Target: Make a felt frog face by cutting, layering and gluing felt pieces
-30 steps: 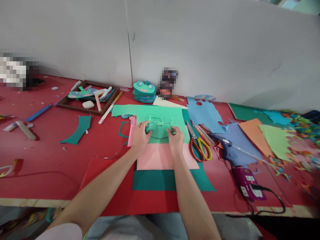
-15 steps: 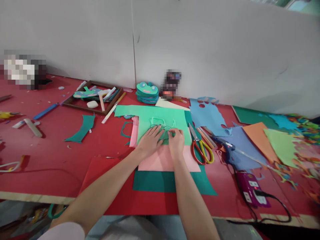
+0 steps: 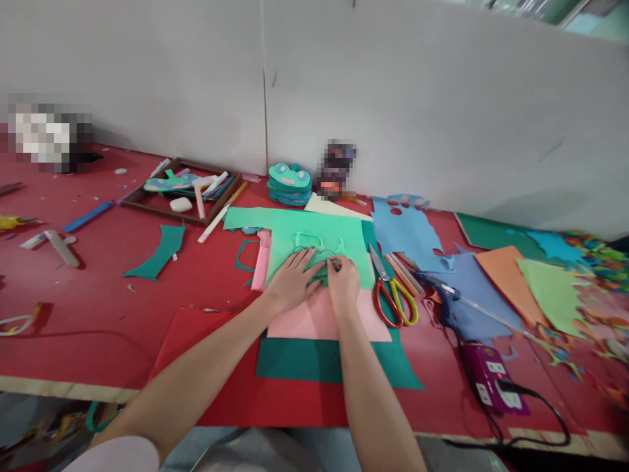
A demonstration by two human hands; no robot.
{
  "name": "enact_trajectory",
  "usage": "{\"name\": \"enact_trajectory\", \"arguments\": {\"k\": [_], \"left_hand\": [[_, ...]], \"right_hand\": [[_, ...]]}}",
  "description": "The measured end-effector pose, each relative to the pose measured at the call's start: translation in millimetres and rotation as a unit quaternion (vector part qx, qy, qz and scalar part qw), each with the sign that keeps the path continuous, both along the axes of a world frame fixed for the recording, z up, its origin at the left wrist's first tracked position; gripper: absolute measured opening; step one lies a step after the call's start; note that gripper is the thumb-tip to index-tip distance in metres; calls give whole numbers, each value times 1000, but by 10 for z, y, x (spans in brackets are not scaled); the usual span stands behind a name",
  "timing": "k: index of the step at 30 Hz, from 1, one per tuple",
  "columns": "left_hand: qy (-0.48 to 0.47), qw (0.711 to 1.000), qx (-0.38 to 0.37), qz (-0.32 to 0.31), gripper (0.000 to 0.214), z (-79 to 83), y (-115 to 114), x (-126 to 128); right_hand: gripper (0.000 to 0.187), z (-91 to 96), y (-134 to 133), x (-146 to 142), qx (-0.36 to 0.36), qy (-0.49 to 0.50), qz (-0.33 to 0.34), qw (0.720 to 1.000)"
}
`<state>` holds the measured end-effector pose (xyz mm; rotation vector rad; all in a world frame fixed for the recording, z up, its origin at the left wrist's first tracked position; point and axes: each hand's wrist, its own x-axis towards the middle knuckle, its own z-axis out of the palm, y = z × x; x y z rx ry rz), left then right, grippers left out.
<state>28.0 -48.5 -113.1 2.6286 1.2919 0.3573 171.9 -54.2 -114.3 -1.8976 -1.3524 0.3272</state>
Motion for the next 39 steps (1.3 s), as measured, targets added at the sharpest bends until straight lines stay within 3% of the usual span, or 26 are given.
{"name": "enact_trajectory", "arguments": {"k": [12,26,32,36,39], "left_hand": [[35,998,13,-48,50,10,32,-43],[7,997,4,-78,41,34,63,-93],[17,996,36,-83,43,-2,57,-85],[-39,992,85,-91,36,32,26,-59],[-105,988,97,-51,28,75,7,-46]], "right_hand": [[25,118,10,-37,-95,-28,-16,995],[19,172,13,-40,-89,-20,-9,996],[22,204,-9,-56,-91,-17,-5,996],[23,231,-22,-67,-104,-25,-2,994],[24,242,-26,-64,-105,-26,3,994]]}}
